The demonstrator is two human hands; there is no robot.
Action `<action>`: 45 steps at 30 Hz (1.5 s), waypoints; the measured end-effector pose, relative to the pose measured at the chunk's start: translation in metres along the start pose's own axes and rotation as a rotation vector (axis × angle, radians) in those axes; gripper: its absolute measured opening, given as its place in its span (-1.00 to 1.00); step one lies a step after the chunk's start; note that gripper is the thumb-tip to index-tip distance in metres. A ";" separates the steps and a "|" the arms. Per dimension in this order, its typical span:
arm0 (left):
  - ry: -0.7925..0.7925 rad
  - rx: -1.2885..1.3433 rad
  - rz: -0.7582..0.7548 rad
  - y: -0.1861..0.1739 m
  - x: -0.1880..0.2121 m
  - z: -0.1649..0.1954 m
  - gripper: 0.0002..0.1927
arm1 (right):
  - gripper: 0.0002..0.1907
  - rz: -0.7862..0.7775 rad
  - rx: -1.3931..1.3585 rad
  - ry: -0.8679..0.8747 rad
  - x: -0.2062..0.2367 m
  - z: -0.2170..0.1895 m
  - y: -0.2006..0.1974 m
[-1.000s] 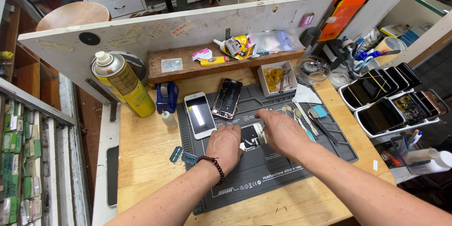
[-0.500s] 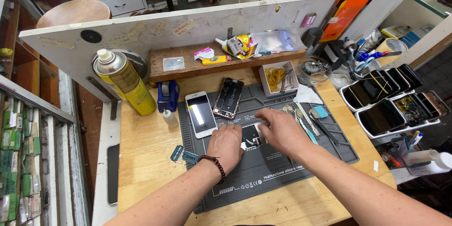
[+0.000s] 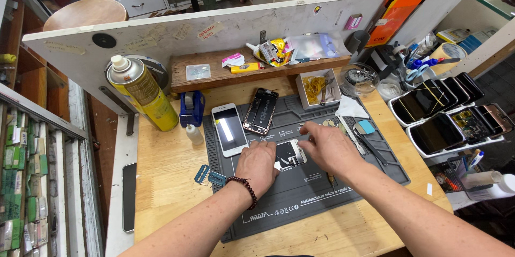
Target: The person disassembles a white smartphone on a silicone mat, using a screwdriver to remove screws and a prying tool to separate internal components. They clean a small part with a brush and spray, then continue removing and handling internal pieces.
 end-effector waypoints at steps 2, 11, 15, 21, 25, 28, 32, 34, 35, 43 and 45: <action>-0.005 0.000 -0.005 0.001 0.000 0.000 -0.58 | -0.71 0.043 -0.158 -0.053 -0.001 -0.001 -0.004; -0.003 -0.014 -0.024 0.003 -0.003 0.002 -0.57 | -0.76 0.081 -0.327 -0.040 -0.009 0.031 0.000; -0.003 -0.010 -0.010 0.003 -0.002 0.000 -0.60 | -0.77 0.077 -0.670 0.164 -0.013 0.061 0.001; 0.015 -0.031 -0.018 0.002 0.000 0.005 -0.61 | -0.72 0.155 -0.937 0.352 -0.006 0.086 -0.003; 0.033 -0.035 -0.035 0.000 0.005 0.009 -0.62 | -0.69 0.194 -1.133 0.491 -0.001 0.101 0.005; -0.019 0.022 -0.049 -0.001 0.002 0.005 -0.56 | -0.69 0.206 -1.229 0.535 -0.001 0.108 0.010; -0.066 0.134 0.130 -0.012 -0.017 -0.001 -0.70 | -0.70 0.178 -1.324 0.525 -0.011 0.104 0.017; -0.127 0.204 0.122 -0.006 -0.033 -0.005 -0.71 | -0.70 0.157 -1.339 0.516 -0.015 0.099 0.021; -0.138 0.210 0.121 -0.004 -0.041 -0.006 -0.71 | -0.70 0.146 -1.329 0.513 -0.019 0.096 0.024; -0.143 0.153 0.086 0.020 -0.082 -0.015 -0.88 | -0.72 0.088 -1.329 0.489 -0.043 0.089 0.038; -0.139 0.148 0.108 0.024 -0.087 -0.018 -0.91 | -0.72 0.085 -1.343 0.490 -0.048 0.092 0.041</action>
Point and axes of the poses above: each hand's wrist, its own x-axis away from the middle knuckle, its own y-axis out of the palm, z = x × y, the point moved 8 cm from there along -x, towards the middle knuckle, and after that the axes turned 15 degrees about -x, right-handed, at the moved point
